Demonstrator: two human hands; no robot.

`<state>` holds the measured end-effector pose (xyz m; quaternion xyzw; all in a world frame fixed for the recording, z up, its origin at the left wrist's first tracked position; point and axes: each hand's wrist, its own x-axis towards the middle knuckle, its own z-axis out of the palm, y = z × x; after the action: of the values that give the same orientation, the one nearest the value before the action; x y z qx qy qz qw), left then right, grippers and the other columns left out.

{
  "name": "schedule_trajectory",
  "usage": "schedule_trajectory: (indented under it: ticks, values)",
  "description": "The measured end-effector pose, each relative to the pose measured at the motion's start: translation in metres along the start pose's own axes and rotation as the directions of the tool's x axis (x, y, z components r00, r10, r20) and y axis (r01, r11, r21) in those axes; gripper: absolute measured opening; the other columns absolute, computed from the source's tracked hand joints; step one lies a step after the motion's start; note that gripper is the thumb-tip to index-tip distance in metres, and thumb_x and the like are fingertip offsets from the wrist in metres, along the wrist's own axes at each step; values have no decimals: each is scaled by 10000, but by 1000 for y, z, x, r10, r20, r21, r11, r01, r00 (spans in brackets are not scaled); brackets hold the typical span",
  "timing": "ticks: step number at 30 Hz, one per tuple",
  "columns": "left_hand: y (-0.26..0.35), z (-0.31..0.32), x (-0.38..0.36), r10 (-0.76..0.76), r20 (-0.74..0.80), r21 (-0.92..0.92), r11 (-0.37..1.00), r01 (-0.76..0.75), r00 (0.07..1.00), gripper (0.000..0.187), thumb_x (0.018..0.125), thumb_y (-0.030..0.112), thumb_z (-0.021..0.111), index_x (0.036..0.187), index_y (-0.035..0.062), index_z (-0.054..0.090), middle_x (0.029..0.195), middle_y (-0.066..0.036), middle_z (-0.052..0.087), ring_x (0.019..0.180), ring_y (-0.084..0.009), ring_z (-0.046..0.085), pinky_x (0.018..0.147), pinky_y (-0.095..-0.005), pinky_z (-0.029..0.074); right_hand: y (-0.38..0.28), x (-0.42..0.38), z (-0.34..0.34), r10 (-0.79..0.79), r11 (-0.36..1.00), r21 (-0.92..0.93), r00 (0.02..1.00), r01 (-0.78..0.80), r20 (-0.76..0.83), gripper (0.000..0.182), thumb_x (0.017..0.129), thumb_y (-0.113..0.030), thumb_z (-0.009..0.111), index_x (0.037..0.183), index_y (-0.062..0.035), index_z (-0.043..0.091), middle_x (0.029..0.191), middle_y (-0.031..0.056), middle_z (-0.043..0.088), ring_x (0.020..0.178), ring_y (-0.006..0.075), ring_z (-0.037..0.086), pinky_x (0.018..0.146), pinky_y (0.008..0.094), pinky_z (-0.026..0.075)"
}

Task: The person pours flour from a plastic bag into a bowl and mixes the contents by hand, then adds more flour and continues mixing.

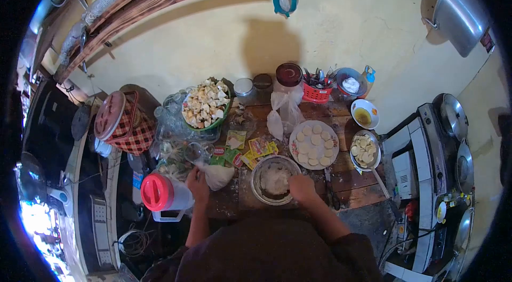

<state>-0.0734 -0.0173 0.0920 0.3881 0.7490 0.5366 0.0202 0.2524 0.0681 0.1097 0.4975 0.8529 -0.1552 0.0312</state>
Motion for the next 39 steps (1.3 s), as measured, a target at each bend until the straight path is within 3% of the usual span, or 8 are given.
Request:
schedule_trajectory:
  ticks: [8,14,20,26,29,31,37,39]
  values:
    - [4,14,13,-7,69,35,999,5,998,290,816,96,574,1082,-19,558,982,-206,598,949,-357,570,847,-397,429,-32,-6,1,-34,999,-28,998,32,-55,174,736,-124,522,737,-14,657,752,208,633,715,352,640,622,460,509]
    - [2,13,-8,22,106,56,998,-28,994,444,788,82,584,1183,-67,449,1173,-231,497,1113,-367,463,974,-410,335,-48,2,20,-39,999,-9,992,40,120,159,716,-111,548,757,-20,672,764,205,640,716,344,645,639,459,509]
    - [45,1,-21,229,-30,121,967,-224,973,582,728,65,625,1240,-44,372,1219,-209,427,1129,-397,394,992,-478,275,-34,39,18,-147,987,-45,979,154,141,187,736,-120,538,797,-33,692,830,177,659,784,315,654,655,429,520]
    - [60,-11,-35,506,-105,227,851,-474,856,451,705,65,639,1116,22,460,1120,-172,487,1060,-380,431,963,-497,289,-9,62,-42,-95,992,-29,880,123,465,189,689,-145,586,806,-36,687,848,168,659,834,329,637,687,440,506]
    - [51,5,-52,554,-39,134,828,-545,832,442,692,113,671,1084,47,479,1089,-159,507,1054,-360,443,942,-505,308,-24,45,-38,-4,1000,-25,970,10,244,193,699,-140,572,803,-18,681,844,188,653,822,335,640,687,429,512]
    - [46,21,-59,456,361,-254,887,-385,813,532,687,220,711,1127,50,465,1130,-165,493,1087,-370,437,942,-534,308,-35,38,-11,28,999,-47,971,-17,238,193,697,-139,572,782,0,675,840,211,646,819,338,643,695,424,515]
    - [58,58,-77,340,771,-45,872,-487,538,1074,562,539,760,1374,51,253,1447,-194,191,1350,-380,149,1023,-611,177,-38,38,27,-87,996,-33,995,89,47,204,700,-165,583,767,5,674,833,217,645,802,340,645,690,427,516]
    - [64,64,-75,268,820,30,862,-505,506,1169,515,576,762,1397,56,198,1470,-183,118,1366,-364,82,1028,-618,155,-25,54,-3,-120,992,-32,983,126,140,194,698,-165,583,771,-17,684,820,190,652,792,333,648,680,429,513]
